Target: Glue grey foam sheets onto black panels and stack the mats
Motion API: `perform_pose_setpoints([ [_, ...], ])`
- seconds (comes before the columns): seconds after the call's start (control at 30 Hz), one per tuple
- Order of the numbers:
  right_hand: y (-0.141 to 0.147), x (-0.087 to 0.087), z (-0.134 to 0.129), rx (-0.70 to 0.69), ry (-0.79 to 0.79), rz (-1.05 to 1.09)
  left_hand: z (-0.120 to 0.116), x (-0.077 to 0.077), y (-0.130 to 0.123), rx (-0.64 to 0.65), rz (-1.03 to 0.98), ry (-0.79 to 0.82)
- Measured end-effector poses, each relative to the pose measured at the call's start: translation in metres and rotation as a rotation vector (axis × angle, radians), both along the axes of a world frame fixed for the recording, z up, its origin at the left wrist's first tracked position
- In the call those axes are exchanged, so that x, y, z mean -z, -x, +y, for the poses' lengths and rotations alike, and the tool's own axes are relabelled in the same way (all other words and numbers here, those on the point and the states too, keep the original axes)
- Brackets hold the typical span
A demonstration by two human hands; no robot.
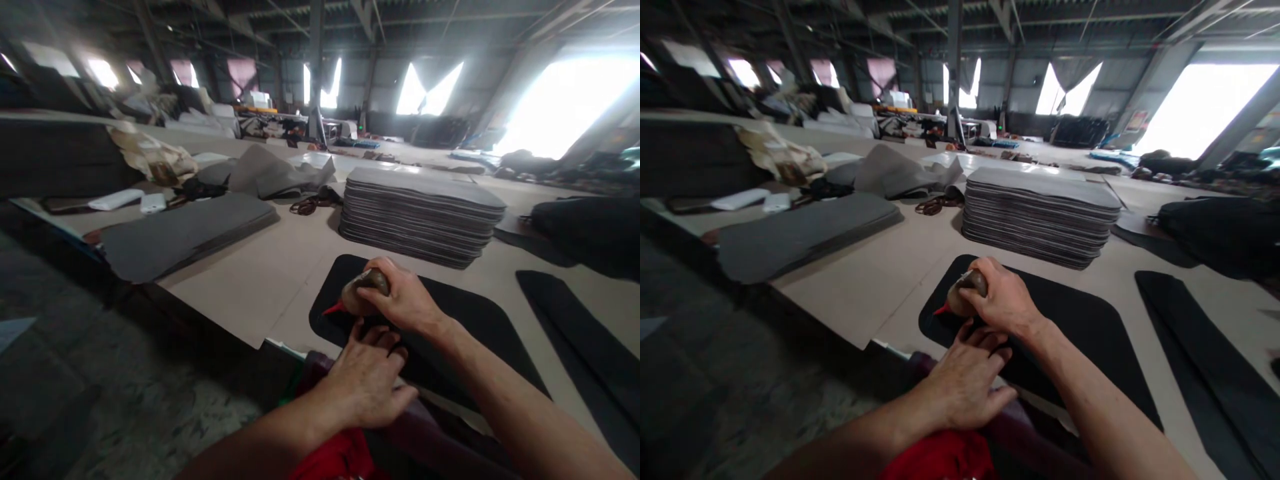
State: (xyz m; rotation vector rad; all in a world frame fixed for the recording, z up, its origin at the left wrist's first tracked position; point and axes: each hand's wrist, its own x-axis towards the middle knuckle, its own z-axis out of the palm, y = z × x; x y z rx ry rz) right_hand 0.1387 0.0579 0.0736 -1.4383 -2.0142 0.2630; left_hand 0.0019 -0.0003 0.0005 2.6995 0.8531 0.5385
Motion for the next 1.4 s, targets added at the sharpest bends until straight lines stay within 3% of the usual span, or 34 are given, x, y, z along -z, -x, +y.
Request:
perform_pose_setpoints([
  [0.1, -0.001, -0.001, 0.003, 0.037, -0.062, -0.063, 0.001, 0.001, 0.000, 0.003, 0.001, -0.004],
  [0.3, -0.002, -0.004, -0.001, -0.024, 0.012, -0.025, 0.001, 0.002, -0.001, -0.001, 0.002, 0.006],
  [0.4, -0.003, -0.003, 0.002, 0.015, -0.022, -0.061, 0.000, 0.005, -0.001, -0.002, 0.008, -0.004],
  [0.63, -0.016, 0.004, 0.036, 0.175, -0.136, -0.160, -0.001, 0.004, 0.000, 0.013, 0.012, 0.002],
  [1.07, -0.033, 0.011, 0.091, 0.376, -0.128, -0.224, 0.000, 0.001, 0.002, 0.020, 0.005, 0.068],
  [1.4, -0.030, 0.005, 0.090, 0.383, -0.124, -0.238, -0.001, 0.001, 0.002, 0.010, 0.004, 0.069],
])
